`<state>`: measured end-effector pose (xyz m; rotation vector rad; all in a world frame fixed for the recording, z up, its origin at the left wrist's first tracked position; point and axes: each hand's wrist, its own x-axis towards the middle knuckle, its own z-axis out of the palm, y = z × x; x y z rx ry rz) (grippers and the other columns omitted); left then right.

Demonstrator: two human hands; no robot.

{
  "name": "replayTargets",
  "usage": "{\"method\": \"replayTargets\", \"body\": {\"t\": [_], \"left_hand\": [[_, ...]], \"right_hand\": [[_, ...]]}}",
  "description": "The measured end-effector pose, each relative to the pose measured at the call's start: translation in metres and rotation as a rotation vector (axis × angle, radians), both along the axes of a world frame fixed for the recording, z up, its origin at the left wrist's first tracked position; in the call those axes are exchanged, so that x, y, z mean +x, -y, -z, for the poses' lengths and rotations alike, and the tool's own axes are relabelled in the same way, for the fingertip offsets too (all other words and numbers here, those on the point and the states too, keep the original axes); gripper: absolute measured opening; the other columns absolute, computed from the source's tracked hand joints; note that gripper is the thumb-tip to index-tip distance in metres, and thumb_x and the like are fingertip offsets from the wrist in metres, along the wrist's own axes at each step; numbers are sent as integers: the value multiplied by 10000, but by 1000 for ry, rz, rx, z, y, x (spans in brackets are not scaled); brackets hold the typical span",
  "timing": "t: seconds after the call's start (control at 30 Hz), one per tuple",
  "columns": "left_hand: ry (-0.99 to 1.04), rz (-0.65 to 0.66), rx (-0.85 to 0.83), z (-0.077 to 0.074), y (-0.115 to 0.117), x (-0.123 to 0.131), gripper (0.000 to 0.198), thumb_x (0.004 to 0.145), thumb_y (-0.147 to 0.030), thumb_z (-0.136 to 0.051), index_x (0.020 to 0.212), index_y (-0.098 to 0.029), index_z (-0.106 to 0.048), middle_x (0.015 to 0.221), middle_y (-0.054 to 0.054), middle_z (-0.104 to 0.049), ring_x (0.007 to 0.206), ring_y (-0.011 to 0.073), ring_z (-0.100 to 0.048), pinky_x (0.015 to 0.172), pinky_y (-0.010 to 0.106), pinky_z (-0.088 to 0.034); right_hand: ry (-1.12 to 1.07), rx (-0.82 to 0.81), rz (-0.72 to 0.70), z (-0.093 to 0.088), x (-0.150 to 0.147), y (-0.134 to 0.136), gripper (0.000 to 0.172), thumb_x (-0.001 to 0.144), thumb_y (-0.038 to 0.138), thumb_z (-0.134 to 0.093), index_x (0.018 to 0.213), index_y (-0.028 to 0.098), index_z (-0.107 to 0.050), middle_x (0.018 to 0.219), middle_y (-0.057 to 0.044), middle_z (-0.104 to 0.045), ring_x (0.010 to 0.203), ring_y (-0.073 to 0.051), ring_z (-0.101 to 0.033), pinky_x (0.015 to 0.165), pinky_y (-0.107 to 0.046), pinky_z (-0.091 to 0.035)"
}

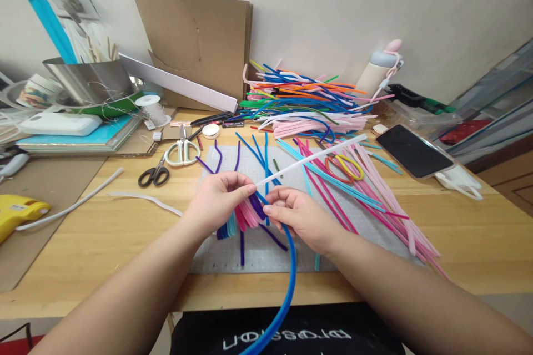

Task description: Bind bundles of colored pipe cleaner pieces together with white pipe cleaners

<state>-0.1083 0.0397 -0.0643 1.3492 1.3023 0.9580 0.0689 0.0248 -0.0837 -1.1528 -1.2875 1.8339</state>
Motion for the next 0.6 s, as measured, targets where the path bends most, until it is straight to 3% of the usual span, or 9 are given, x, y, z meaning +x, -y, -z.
{"method": "replayTargets", "body": {"t": [0.2, 0.43, 0.53, 0.6], "left_hand": [[10, -4, 5, 4, -2, -2, 158, 696, -307, -681, 682, -152, -656, 653, 25, -665, 570, 127, -575, 556, 231, -438], [139, -97, -18, 1, -6, -5, 215, 723, -344, -665, 664, -152, -590, 512, -50, -520, 430, 66, -430, 440, 182, -340], [184, -155, -5, 0, -6, -4, 224, 731, -354, -660, 686, -149, -581, 534, -44, -530, 440, 68, -431, 436, 182, -342], [173, -189, 16, -1, -5, -3, 215, 736, -346, -653, 698, -147, -580, 543, -40, -538, 448, 72, -437, 443, 185, -350]], "right_hand": [[-6, 13, -37, 2, 0, 0, 283, 732, 372, -673, 835, 183, -490, 483, 88, -497, 367, -45, -351, 356, -157, -240], [-37, 66, -61, -2, 3, -2, 299, 762, 439, -659, 766, 179, -510, 508, 71, -507, 399, -53, -360, 391, -186, -259], [-101, 117, -63, -2, 7, -5, 270, 787, 411, -657, 749, 178, -527, 479, 88, -475, 440, -55, -392, 574, -230, -408], [-147, 120, -98, -2, 9, -6, 256, 793, 392, -656, 734, 182, -520, 456, 101, -456, 440, -53, -398, 709, -266, -434]]}}
